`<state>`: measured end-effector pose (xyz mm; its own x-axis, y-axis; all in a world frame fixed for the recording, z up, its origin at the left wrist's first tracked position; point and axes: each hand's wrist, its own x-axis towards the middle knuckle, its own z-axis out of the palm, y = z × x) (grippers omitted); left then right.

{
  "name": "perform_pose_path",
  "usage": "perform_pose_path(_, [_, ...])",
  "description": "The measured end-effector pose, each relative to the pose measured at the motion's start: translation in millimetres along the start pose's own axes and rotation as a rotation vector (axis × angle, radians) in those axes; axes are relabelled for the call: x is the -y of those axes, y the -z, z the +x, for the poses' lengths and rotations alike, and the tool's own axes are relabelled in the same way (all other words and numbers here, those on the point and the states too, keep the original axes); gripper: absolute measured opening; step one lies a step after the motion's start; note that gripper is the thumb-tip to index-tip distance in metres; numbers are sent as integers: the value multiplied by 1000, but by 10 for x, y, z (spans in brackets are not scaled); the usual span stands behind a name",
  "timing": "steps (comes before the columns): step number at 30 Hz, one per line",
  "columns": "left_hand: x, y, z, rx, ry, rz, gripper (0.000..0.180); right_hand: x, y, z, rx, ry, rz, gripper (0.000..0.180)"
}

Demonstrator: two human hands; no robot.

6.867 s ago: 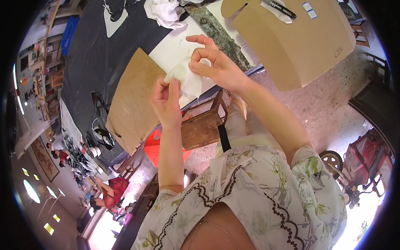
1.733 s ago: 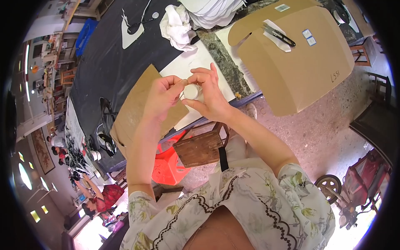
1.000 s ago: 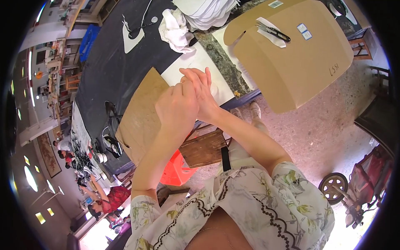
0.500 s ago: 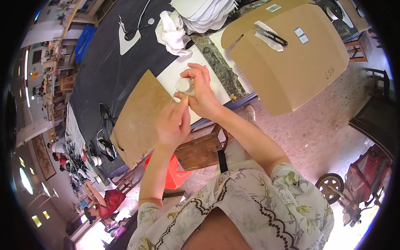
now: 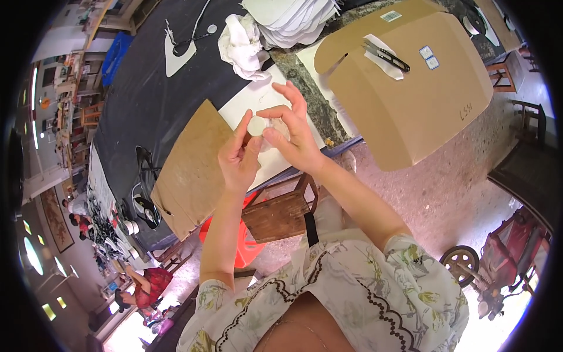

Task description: Cleaning and inspecting small circular shoe components using a cloth and a scraping tool.

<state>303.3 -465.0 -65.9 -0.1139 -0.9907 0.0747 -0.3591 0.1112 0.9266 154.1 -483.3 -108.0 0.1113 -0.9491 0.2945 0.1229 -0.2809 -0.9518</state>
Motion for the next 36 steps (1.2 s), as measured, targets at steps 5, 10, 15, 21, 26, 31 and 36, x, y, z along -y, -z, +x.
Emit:
perform_pose_path(5, [5, -8, -10, -24, -27, 0, 50, -102, 24, -2, -59, 64, -105, 24])
perform_pose_path(10, [-18, -23, -15, -4, -41, 79, 49, 40, 29, 122, -52, 34, -16, 31])
perform_pose_path(15, [11, -56, -67, -25, -46, 18, 48, -77, 80, 74, 85, 27, -59, 40])
perform_pose_path(21, [46, 35, -142, -21, 69, -76, 48, -71, 100, 49, 152, 66, -153, 39])
perform_pose_path(26, [-3, 132, -92, 58, 39, 67, 50, 10, 84, 112, 130, 132, -195, 38])
perform_pose_path(31, [-335, 541, 130, 238, 97, 165, 39, 11, 65, 78, 244, 171, -330, 36])
perform_pose_path(36, [-438, 987, 541, 384, 129, 353, 23, 40, 43, 95, 256, 133, -293, 34])
